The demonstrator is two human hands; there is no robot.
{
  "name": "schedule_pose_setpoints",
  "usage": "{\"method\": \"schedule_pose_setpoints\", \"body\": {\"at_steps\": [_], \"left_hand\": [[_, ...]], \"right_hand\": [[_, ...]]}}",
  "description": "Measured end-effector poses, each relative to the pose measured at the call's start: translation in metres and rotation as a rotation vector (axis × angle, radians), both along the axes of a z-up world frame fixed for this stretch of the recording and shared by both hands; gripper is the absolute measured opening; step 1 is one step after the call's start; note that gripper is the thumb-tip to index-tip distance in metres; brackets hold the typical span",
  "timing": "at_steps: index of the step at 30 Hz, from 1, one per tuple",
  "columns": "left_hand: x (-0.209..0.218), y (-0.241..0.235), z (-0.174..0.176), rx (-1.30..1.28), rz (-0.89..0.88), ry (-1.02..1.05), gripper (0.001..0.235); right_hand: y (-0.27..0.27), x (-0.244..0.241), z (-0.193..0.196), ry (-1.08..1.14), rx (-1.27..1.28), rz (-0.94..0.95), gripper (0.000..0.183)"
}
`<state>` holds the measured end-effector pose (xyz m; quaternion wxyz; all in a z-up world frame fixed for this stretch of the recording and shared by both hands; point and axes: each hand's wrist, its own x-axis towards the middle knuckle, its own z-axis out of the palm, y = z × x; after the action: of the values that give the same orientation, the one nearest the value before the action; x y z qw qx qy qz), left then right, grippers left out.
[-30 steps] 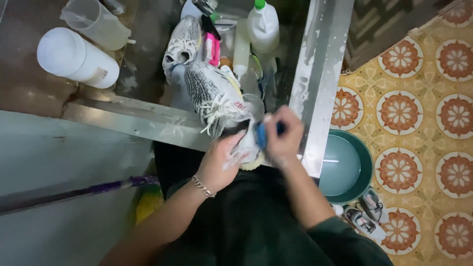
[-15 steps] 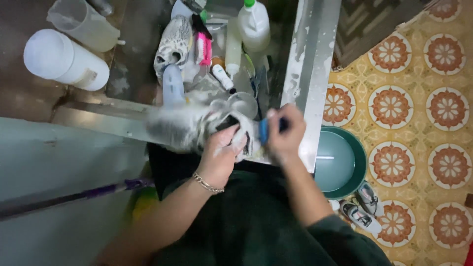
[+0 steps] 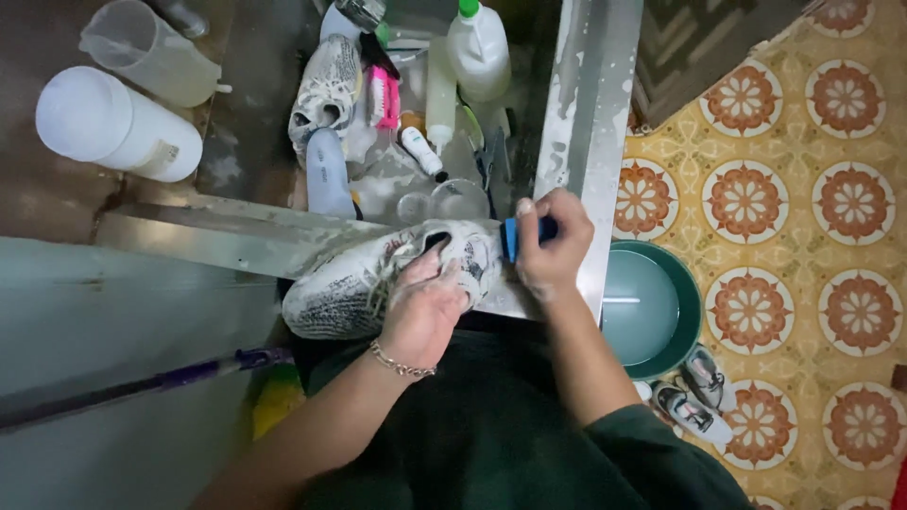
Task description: Scrubbing and rinsing a pair of white sneakers in a sink using a brush and cleaning solution.
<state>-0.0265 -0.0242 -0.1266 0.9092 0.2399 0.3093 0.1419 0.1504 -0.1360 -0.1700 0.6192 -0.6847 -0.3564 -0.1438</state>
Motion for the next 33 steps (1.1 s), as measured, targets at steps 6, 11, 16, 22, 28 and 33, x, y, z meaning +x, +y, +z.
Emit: {"method": "schedule_pose_setpoints", "body": {"at_steps": [6,11,16,22,28,33], "left_hand": [[0.005,0.000,-0.008,-0.038,0.030,-0.131,0.056],[0.020,-0.001,0.033,-0.139,0.127,0.080,0.013],[0.017,-0.007,0.036,-0.269,0.172,0.107,0.021],[0.010,-0.001,0.002,-0.207,0.145,0.000,0.015],[0.018,0.003,0.000,-0.133,0.131,-0.039,0.008],[0.016,0.003,-0.015,-0.222,0.164,0.116,0.011]], "right_hand": [[0.008,-0.025,0.018,0.000,0.122,0.145,0.039],[0.020,-0.061,0.067,-0.050,-0.002,0.120,0.039],[0.005,-0.010,0.013,-0.040,0.036,0.018,0.034],[0.008,-0.015,0.023,-0.084,0.038,0.095,0.037],[0.025,-0.038,0.055,-0.113,0.108,0.101,0.043],[0.012,-0.009,0.014,-0.072,0.072,0.008,0.037]]}}
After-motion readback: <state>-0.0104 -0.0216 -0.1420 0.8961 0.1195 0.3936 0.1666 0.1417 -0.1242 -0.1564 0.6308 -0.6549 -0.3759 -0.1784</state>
